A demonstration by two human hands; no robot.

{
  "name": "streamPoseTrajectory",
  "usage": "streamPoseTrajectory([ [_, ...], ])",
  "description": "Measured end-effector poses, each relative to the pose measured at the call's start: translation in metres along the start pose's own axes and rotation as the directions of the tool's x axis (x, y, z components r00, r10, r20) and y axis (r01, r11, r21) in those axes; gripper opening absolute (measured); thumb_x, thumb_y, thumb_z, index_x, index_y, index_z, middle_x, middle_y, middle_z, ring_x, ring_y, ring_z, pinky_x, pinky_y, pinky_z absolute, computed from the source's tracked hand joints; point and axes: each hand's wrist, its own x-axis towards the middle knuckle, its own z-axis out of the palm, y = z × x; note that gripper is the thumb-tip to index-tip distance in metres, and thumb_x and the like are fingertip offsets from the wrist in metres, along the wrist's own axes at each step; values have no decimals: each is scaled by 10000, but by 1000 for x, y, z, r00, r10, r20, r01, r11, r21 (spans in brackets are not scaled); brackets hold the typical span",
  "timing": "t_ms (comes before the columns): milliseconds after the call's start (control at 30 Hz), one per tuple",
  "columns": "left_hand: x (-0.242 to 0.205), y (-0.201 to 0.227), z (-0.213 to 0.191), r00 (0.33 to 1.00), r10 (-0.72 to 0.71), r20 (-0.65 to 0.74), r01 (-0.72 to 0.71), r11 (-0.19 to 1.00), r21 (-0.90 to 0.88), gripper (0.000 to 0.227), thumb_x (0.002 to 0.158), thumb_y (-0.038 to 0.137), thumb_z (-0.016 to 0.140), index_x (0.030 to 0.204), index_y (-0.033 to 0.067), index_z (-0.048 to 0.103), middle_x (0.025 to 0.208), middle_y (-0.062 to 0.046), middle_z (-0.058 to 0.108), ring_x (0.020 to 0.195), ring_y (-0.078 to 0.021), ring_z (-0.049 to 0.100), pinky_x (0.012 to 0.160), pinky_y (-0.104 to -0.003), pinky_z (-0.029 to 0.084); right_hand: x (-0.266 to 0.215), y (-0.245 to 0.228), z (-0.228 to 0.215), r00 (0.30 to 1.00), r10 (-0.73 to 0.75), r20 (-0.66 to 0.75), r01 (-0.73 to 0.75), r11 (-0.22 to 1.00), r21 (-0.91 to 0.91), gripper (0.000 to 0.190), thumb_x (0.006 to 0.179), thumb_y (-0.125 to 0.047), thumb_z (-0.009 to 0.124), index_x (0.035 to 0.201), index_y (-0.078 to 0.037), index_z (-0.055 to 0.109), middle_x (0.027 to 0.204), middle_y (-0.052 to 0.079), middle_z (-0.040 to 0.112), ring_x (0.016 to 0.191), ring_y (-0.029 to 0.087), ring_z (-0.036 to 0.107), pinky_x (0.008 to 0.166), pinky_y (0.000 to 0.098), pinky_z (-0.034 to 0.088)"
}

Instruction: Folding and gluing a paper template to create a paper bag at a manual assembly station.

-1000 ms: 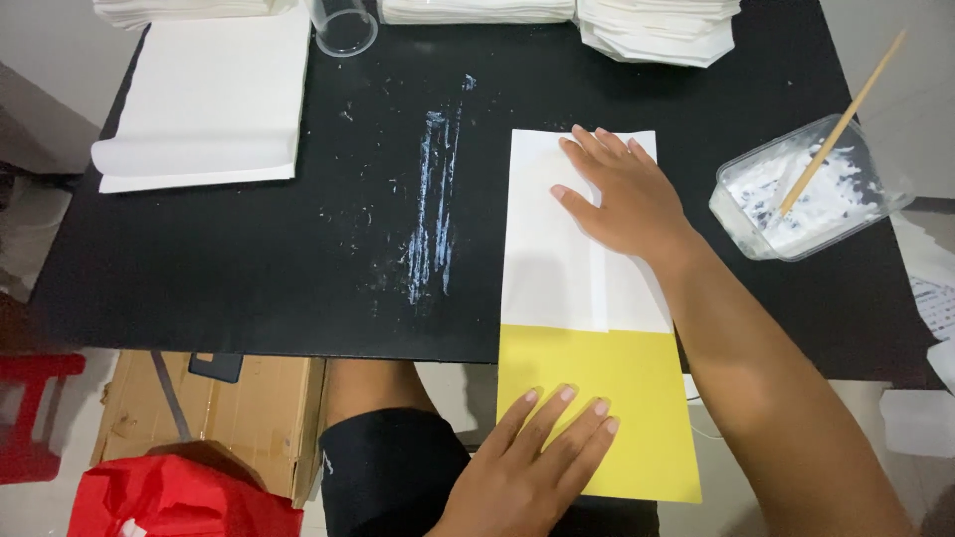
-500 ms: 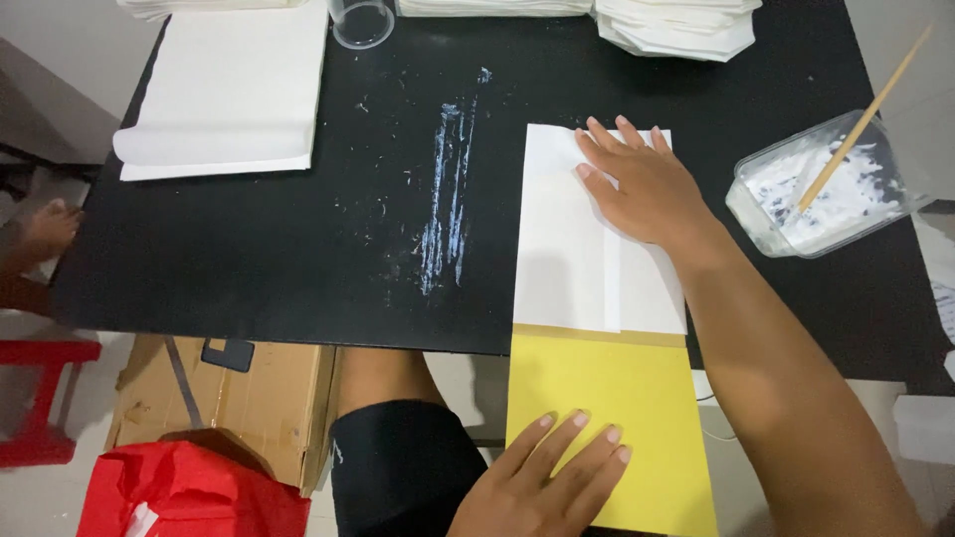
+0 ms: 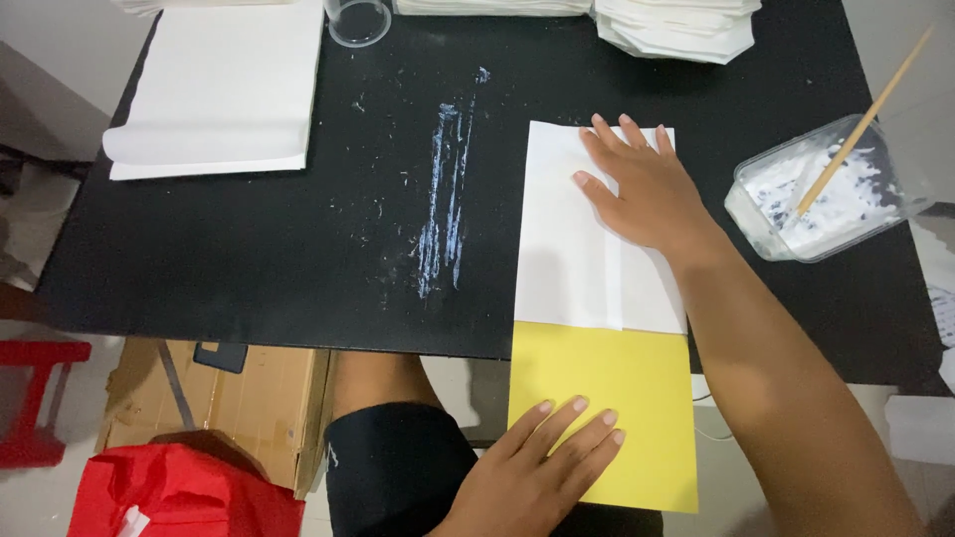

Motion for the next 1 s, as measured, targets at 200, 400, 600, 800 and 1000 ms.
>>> streamPoseTrajectory([
  [200,3,-4,-8,1000,24,-14,-24,1000,-8,597,989,280,616,1536,90,470,1580,-94,495,1447,-324,470,1191,-458,358,1,-1,-2,1000,2,-13,-1,1000,14,629,1050,-462,341,1600,-162,291,1684,94,247,1555,346,167,1218,607,65],
  [400,26,-17,-50,1000,0,12,4,963,-269,697,1085,537,284,1559,35,379,1593,-208,447,1455,-392,441,1199,-530,319,-7,5,-6,993,19,-112,-11,997,77,600,1085,-387,295,1607,-90,289,1687,127,235,1559,332,145,1224,571,48],
  [600,62,-78,-20,980,-46,-193,13,986,-169,689,997,457,582,1512,24,436,1489,-251,529,1374,-446,529,1148,-551,425,-7,25,15,994,21,-105,-8,993,117,615,1112,-389,251,1600,-22,322,1666,194,285,1556,356,178,1233,580,56],
  [800,86,-109,-19,975,-135,176,156,982,-111,751,1020,625,323,1612,164,315,1607,-180,406,1500,-429,342,1239,-566,220,-3,19,11,994,72,-87,-62,992,111,636,1122,-468,229,1595,-78,399,1675,145,309,1579,296,173,1255,568,-10],
  [1000,108,-115,-27,962,-149,229,168,984,-66,746,1010,614,333,1570,125,392,1585,-202,438,1482,-427,381,1227,-585,220,-7,10,-6,980,109,-169,-89,989,122,590,1122,-370,256,1590,-46,410,1670,193,294,1575,333,154,1247,564,-2],
])
